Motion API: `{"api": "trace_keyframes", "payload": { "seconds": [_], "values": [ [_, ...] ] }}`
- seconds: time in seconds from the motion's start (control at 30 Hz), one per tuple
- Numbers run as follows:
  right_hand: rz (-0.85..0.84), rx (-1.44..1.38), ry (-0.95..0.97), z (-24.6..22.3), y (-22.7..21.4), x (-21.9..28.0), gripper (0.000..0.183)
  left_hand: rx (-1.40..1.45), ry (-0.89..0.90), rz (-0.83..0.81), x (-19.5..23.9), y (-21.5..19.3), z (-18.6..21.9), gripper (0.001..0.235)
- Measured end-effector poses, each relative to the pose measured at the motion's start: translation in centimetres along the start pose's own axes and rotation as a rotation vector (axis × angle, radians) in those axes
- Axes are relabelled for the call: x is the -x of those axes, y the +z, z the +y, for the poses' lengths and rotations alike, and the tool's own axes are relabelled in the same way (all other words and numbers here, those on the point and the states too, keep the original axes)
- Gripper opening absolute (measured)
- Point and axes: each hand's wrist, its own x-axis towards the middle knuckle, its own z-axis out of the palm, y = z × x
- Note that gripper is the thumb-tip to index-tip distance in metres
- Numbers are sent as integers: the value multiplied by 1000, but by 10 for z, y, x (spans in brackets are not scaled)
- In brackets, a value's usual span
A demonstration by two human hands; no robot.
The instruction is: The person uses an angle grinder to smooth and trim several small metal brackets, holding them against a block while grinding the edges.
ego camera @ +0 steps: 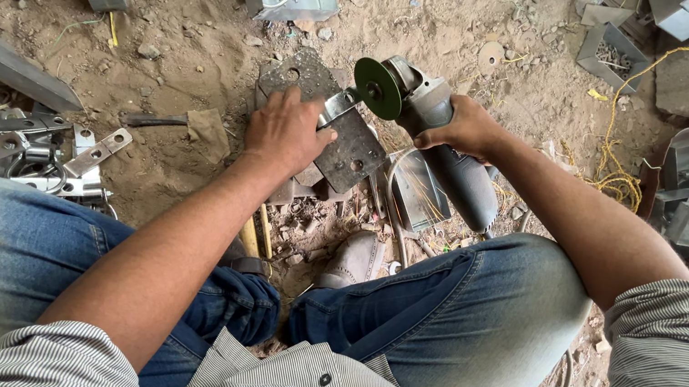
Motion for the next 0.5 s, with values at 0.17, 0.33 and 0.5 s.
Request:
{"api": "trace_keyframes", "payload": {
  "seconds": [0.17,0.33,0.5],
  "values": [
    [-8,-4,-30,-2,0,1,78,-5,8,27,0,0,0,64],
    [13,76,39,-3,-1,1,80,15,-18,-14,1,-1,1,63],
    [-11,100,12,-5,-1,0,82,22,3,13,2,1,0,65]
  ]
}}
